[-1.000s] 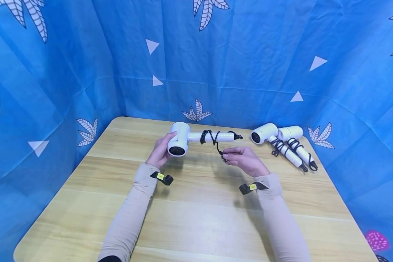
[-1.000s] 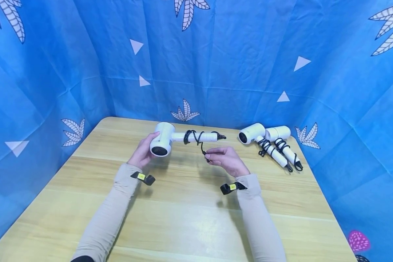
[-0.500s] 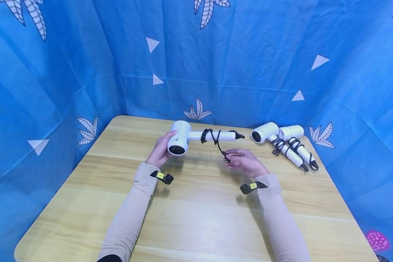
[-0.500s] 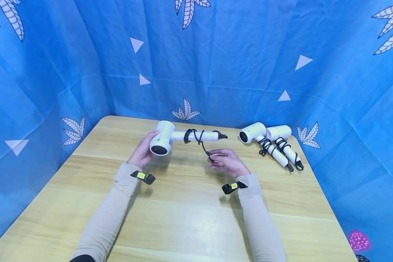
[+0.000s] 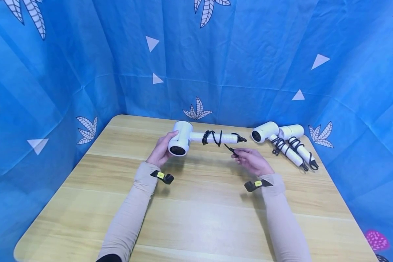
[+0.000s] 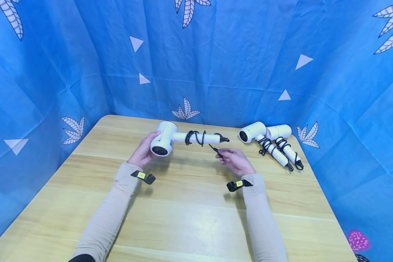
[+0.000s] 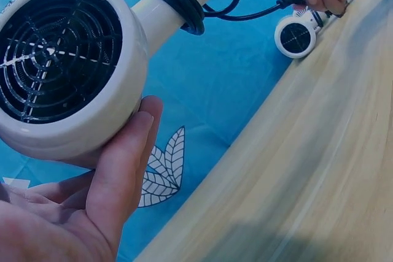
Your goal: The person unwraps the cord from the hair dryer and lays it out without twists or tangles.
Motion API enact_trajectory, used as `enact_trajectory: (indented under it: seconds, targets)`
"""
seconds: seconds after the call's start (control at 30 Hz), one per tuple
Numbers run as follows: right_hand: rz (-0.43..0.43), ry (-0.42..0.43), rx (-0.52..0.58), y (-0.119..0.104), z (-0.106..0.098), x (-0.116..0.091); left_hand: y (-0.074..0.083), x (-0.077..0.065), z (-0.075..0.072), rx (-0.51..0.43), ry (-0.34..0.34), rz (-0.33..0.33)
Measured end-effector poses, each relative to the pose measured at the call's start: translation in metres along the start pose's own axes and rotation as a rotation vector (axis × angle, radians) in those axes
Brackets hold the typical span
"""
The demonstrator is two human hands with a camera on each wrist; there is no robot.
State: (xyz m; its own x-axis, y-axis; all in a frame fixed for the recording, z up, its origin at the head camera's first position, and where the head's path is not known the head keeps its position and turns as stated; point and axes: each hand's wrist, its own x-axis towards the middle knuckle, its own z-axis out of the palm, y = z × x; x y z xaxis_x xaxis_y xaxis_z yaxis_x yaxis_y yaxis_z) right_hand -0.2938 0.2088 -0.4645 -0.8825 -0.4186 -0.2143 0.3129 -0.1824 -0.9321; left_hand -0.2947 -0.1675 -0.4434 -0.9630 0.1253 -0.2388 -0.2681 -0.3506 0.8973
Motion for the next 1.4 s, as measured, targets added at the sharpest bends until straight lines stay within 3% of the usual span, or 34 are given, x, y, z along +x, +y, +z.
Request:
enact_trajectory:
  seconds: [0.27, 0.73, 1.13, 1.4]
  targets:
    - [-0.018, 0.015, -0.002, -0.006, -0.007, -0.005, 0.0, 0.0, 0.001, 0.017, 0.0, -0.011]
    - [-0.072, 0.146, 0.05, -0.019, -0.014, -0.015, -0.004, 0.0, 0.002, 0.087, -0.016, 0.005]
    - [-0.147, 0.296, 0.072, -0.03, -0.009, -0.022, -0.01, 0.001, 0.001, 0.115, -0.015, -0.006]
    - [-0.205, 0.318, 0.07, -0.037, -0.004, -0.027, -0.009, 0.001, 0.004, 0.119, -0.038, 0.006]
